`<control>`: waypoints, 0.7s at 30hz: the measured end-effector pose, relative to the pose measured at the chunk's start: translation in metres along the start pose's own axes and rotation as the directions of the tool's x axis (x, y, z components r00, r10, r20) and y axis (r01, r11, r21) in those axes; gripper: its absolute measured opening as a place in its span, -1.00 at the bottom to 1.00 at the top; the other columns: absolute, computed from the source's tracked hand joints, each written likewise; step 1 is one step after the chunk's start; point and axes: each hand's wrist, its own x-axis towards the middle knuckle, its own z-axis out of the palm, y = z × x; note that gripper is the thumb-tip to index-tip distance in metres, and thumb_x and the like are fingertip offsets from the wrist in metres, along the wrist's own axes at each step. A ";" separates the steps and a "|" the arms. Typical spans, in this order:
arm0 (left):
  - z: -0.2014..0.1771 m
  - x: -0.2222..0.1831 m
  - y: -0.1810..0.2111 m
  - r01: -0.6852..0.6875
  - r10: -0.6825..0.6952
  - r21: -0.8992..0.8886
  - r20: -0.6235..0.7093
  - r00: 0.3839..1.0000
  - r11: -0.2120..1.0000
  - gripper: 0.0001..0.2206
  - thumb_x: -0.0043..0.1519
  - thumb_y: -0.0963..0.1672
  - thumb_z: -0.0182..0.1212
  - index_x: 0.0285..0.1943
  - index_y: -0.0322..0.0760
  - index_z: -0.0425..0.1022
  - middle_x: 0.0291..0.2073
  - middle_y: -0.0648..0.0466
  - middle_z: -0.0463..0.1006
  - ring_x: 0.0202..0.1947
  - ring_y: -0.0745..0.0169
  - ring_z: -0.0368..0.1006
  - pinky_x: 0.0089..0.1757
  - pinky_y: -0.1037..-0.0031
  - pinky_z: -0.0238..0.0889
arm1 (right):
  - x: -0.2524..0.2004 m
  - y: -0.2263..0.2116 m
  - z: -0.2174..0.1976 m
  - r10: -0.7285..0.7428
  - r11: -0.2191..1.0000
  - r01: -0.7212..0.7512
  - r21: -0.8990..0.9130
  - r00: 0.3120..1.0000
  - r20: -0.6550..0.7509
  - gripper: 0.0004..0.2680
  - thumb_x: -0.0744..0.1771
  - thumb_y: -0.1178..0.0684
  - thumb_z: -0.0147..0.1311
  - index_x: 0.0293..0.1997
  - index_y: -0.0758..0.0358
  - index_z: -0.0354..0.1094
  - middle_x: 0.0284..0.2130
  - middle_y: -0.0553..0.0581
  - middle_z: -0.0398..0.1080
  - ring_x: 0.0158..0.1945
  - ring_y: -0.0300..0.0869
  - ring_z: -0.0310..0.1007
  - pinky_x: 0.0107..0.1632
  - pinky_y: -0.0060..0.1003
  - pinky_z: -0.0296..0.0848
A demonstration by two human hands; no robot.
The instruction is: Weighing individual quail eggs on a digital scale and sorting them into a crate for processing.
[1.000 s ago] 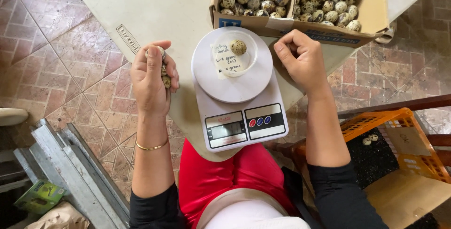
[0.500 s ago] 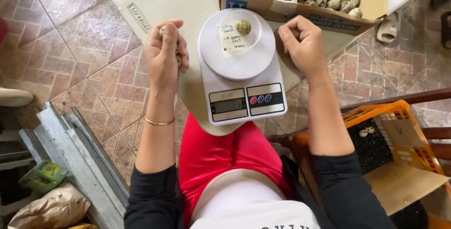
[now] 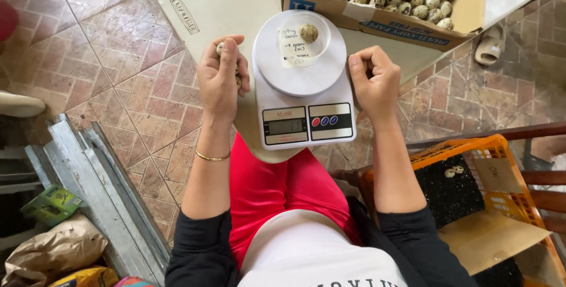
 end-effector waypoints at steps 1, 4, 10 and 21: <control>0.000 -0.003 -0.001 0.006 -0.006 0.004 0.002 1.000 1.000 -0.72 0.45 -0.02 0.05 0.06 -0.34 0.47 -0.62 0.01 0.35 -0.75 0.25 0.36 -0.70 0.57 0.16 | -0.004 -0.001 -0.001 -0.011 1.000 0.011 -0.007 1.000 0.001 -0.88 0.43 0.16 0.15 -0.29 0.26 0.48 -0.67 0.13 0.22 -0.57 -0.19 0.18 -0.43 -0.34 0.24; -0.001 -0.003 -0.003 -0.004 0.004 0.011 0.004 1.000 1.000 -0.71 0.45 -0.01 0.06 0.07 -0.33 0.47 -0.62 0.01 0.36 -0.75 0.26 0.36 -0.70 0.58 0.16 | -0.003 0.004 -0.001 -0.027 1.000 0.027 -0.012 1.000 -0.014 -0.89 0.43 0.17 0.17 -0.29 0.24 0.48 -0.66 0.09 0.19 -0.55 -0.23 0.18 -0.43 -0.37 0.22; 0.006 -0.007 0.019 0.097 -0.101 0.063 0.054 0.993 0.993 -0.66 0.35 0.05 0.10 0.00 -0.29 0.44 -0.60 0.13 0.36 -0.74 0.42 0.21 -0.66 0.65 -0.03 | -0.004 -0.001 -0.002 -0.101 0.993 0.102 -0.050 0.995 0.022 -0.88 0.46 0.25 0.03 -0.27 0.34 0.34 -0.38 0.16 0.40 -0.34 -0.17 0.30 -0.29 -0.34 0.29; 0.000 -0.004 0.019 0.112 -0.121 0.085 0.106 0.987 0.990 -0.68 0.38 0.04 0.07 0.02 -0.26 0.46 -0.62 0.14 0.35 -0.72 0.42 0.18 -0.63 0.65 0.00 | -0.003 0.001 0.001 -0.043 0.999 0.043 -0.015 0.999 -0.023 -0.87 0.48 0.22 0.01 -0.24 0.35 0.33 -0.38 0.15 0.38 -0.38 -0.22 0.27 -0.34 -0.39 0.23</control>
